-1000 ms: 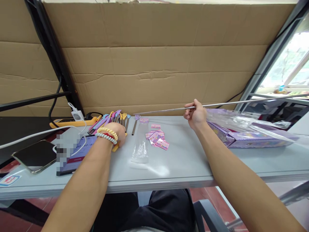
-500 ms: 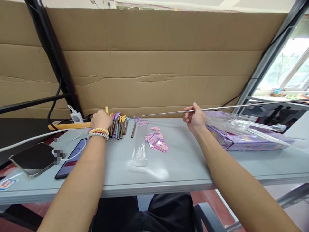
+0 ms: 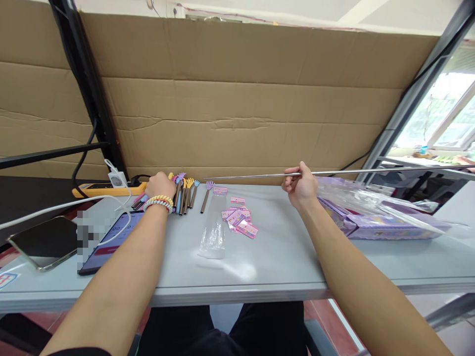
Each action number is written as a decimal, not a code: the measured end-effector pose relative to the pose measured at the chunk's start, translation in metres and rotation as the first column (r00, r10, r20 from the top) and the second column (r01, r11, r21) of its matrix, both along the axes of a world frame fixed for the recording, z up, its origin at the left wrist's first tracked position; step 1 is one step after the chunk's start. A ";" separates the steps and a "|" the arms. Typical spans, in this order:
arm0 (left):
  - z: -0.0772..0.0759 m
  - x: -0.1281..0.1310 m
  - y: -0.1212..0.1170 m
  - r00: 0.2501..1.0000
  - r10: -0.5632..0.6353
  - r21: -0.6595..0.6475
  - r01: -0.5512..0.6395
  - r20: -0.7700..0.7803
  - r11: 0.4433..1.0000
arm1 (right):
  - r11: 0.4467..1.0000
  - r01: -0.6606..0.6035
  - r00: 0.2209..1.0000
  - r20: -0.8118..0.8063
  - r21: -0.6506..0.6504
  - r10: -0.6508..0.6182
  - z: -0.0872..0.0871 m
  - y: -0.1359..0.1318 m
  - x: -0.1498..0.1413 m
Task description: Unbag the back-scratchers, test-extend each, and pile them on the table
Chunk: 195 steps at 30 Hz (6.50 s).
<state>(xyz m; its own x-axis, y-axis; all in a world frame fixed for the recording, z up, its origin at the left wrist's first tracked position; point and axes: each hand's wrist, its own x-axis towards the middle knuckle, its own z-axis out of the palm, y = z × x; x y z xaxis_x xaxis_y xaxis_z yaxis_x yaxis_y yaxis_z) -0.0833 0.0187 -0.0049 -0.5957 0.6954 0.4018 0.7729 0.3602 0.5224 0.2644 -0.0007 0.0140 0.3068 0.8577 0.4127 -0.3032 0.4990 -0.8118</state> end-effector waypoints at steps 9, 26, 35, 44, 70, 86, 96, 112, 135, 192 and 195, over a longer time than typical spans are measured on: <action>0.001 0.020 -0.008 0.970 -0.153 0.091 0.172 -0.189 0.981 | 0.999 -0.026 1.000 -0.013 -0.022 0.026 0.003 -0.005 -0.004; -0.011 0.084 -0.025 0.628 -0.633 -0.095 0.672 -0.452 0.735 | 0.989 -0.141 0.990 -0.002 -0.039 0.141 0.005 -0.008 -0.009; 0.000 0.082 -0.028 0.782 -0.445 -0.037 0.478 -0.436 0.877 | 0.964 -0.251 0.968 -0.010 -0.083 0.251 0.009 -0.011 -0.003; 0.001 0.033 -0.011 0.863 -0.277 -0.069 0.274 -0.422 0.959 | 0.941 0.338 0.787 -0.543 -0.020 -0.294 0.029 -0.021 0.059; 0.019 0.126 -0.081 0.701 -0.509 -0.134 0.518 -0.500 0.845 | 0.990 -0.020 0.793 0.606 0.138 -0.068 -0.025 -0.035 -0.078; 0.005 0.095 -0.047 0.684 -0.591 -0.144 0.594 -0.429 0.792 | 0.999 0.044 0.836 0.546 0.032 -0.054 -0.028 -0.003 -0.037; -0.010 0.132 -0.065 0.511 -0.826 -0.078 0.838 -0.237 0.541 | 0.877 -0.431 0.799 0.362 -0.212 0.480 -0.029 -0.011 -0.044; -0.026 0.096 -0.024 0.556 -0.761 -0.312 0.697 -0.335 0.646 | 0.942 0.303 0.377 0.926 -0.146 0.022 -0.035 0.007 -0.015; -0.032 0.089 -0.015 0.529 -0.835 -0.568 0.645 -0.150 0.511 | 0.880 0.352 -0.097 0.923 -0.318 0.372 -0.038 0.011 -0.013; -0.003 0.087 -0.028 0.882 -0.429 -0.270 0.372 -0.197 0.888 | 0.999 0.033 0.282 0.959 -0.017 0.007 -0.034 -0.009 -0.033; -0.009 0.071 -0.018 0.905 -0.379 -0.300 0.314 -0.192 0.901 | 0.994 0.105 0.271 0.963 -0.034 0.004 -0.036 -0.002 -0.023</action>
